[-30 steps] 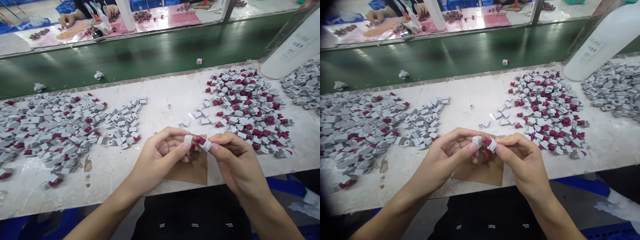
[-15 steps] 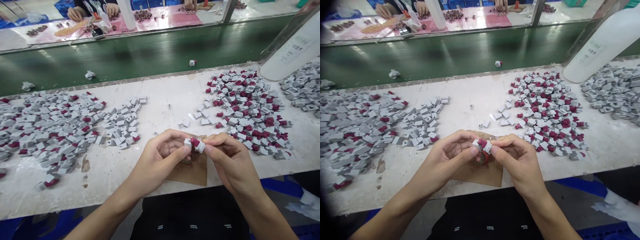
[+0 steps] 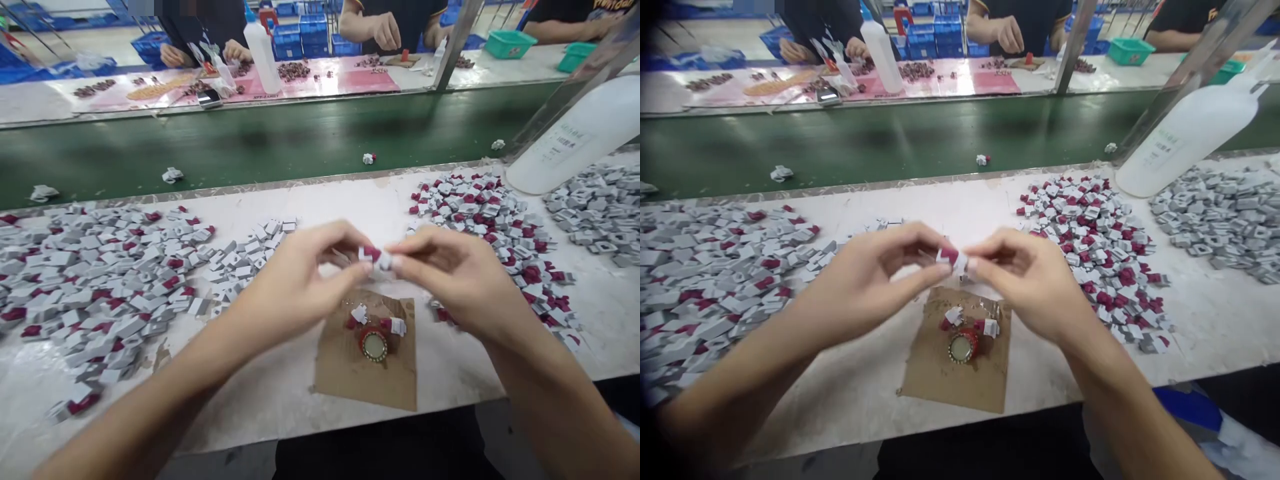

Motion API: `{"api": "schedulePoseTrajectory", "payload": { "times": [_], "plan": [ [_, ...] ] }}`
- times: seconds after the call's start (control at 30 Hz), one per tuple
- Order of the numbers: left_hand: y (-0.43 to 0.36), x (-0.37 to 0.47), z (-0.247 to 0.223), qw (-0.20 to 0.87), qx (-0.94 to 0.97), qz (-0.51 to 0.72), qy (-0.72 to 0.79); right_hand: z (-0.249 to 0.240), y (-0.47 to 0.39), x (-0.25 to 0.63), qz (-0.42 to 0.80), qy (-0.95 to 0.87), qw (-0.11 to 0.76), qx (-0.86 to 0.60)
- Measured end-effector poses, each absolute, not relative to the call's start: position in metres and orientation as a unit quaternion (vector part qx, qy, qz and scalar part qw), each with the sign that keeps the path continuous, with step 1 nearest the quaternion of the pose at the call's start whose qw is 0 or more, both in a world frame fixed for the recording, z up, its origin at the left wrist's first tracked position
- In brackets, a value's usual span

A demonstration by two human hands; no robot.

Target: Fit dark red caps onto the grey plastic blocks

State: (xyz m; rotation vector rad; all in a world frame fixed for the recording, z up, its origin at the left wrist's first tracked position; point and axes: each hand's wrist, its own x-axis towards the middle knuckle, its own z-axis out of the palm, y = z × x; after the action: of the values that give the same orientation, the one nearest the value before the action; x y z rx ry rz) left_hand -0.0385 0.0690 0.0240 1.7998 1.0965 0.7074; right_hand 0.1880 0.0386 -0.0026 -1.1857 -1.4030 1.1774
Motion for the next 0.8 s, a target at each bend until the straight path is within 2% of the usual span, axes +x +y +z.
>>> {"api": "schedulePoseTrajectory", "payload": {
  "times": [0.1, 0.17, 0.3, 0.4, 0.57, 0.67, 0.8],
  "plan": [
    [0.139, -0.039, 0.021, 0.281, 0.765, 0.279, 0.507, -0.007, 0.120, 0.186, 0.301, -0.661, 0.413, -0.549],
    [0.186, -0.040, 0.010, 0.245, 0.730, 0.273, 0.577, -0.015, 0.180, 0.180, 0.164, -0.686, 0.352, -0.616],
    [0.253, -0.045, -0.020, 0.272, 0.657, 0.258, 0.654, -0.031, 0.271, 0.163, 0.142, -0.706, 0.292, -0.629],
    [0.276, -0.048, -0.034, 0.281, 0.648, 0.238, 0.666, -0.037, 0.301, 0.151, 0.154, -0.714, 0.257, -0.633],
    [0.272, -0.063, -0.025, 0.244, 0.674, 0.186, 0.672, -0.024, 0.284, 0.151, 0.176, -0.714, 0.258, -0.627],
    [0.240, -0.086, -0.011, 0.216, 0.712, 0.152, 0.650, -0.006, 0.242, 0.171, 0.200, -0.700, 0.293, -0.620],
    [0.194, -0.119, -0.003, 0.234, 0.784, 0.054, 0.573, 0.004, 0.169, 0.213, 0.249, -0.671, 0.335, -0.612]
  ]
}}
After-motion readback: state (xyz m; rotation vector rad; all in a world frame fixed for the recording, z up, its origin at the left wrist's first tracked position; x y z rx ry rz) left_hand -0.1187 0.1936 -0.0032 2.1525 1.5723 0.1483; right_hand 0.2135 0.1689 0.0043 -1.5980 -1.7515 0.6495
